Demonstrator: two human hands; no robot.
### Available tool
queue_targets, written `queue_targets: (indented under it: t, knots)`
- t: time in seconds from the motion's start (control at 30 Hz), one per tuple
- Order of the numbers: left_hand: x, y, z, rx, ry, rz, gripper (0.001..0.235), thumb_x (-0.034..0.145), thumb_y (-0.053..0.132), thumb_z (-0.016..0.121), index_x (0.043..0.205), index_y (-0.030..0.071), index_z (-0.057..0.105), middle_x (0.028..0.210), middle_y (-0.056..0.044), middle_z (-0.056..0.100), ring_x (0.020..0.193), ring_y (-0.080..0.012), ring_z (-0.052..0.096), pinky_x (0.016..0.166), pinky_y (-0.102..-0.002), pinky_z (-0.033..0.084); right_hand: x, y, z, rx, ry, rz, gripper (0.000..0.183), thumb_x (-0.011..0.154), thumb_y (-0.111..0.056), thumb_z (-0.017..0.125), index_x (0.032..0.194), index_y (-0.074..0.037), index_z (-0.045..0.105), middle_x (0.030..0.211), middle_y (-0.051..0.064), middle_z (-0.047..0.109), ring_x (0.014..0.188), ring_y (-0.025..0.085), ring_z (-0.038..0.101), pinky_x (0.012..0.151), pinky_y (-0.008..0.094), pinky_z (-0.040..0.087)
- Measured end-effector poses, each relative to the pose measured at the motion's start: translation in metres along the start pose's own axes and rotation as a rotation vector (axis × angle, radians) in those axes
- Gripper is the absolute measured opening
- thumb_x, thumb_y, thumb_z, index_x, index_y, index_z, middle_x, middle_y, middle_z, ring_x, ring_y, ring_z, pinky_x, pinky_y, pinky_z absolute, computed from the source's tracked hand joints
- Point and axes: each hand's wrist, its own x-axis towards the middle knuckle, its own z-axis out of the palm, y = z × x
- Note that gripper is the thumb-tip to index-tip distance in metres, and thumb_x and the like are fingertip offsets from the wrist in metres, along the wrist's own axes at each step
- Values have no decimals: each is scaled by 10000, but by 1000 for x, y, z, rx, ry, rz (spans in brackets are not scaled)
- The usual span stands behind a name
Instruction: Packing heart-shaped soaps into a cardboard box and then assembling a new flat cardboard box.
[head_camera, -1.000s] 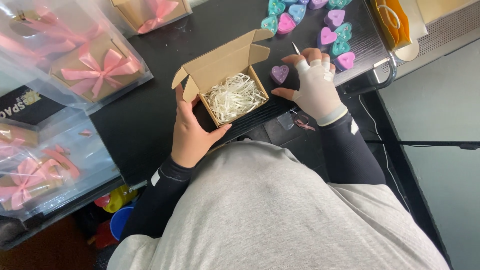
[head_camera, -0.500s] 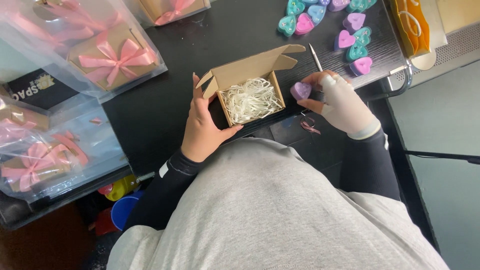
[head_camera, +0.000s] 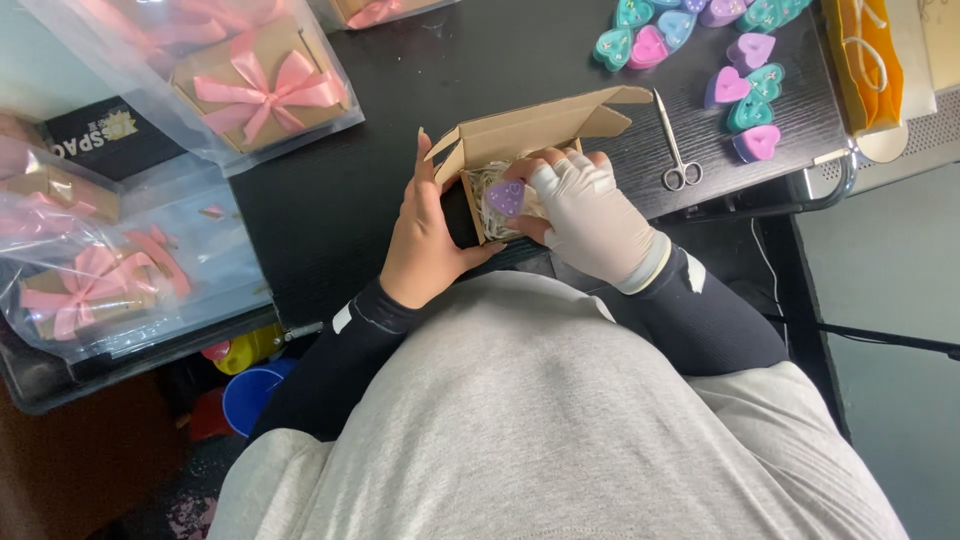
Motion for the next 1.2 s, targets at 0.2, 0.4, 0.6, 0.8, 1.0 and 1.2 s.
queue_targets:
  t: [0.2,0.4,0.6,0.8,1.0,1.2]
  knots:
    - [2,5,-5,-36,-1,-14,1317,679,310,1019,1542,-41,89,1663,-292,-27,1470,-437,411,1192,-435,495,9,2,13,-130,-61,92,474,837,-344,831,1208,-105,657,1092,147,651,1052,328,626,875,474,398]
    - [-1,-2,1,21,5,19,1362,670,322,1037,1551,63,30,1653,-326,4,1457,-432,418,1171,-423,508,8,7,24,-109,-63,124,459,802,-365,825,1158,-101,705,1066,124,698,1054,320,625,901,483,383]
    - [6,13,-8,-69,18,-17,1388,677,264,1019,1580,28,-9,1627,-338,184,1411,-390,507,1170,-457,493,6,4,25,-74,-8,138,479,757,-346,847,1146,-95,725,1078,122,710,1060,313,624,918,461,377]
    - [3,10,-3,-12,-14,-37,1269,674,264,1017,1514,15,99,1519,-374,277,1334,-415,546,1104,-451,522,4,5,24,-3,47,150,485,719,-327,866,1126,-106,722,1098,99,705,1080,302,620,916,465,375]
    - [11,29,-16,-119,-29,-141,1223,691,232,980,1487,-81,107,1418,-312,439,1302,-386,577,1085,-452,529,-8,-8,-4,96,247,97,353,812,-209,837,1142,-148,727,1086,76,704,1004,280,676,880,424,442]
    - [9,21,-11,-101,-43,-36,1027,715,206,967,1386,-45,231,1432,-338,490,1339,-407,578,1099,-452,525,-38,7,-7,243,322,138,118,911,-197,822,970,-134,742,810,34,704,706,220,665,724,364,480]
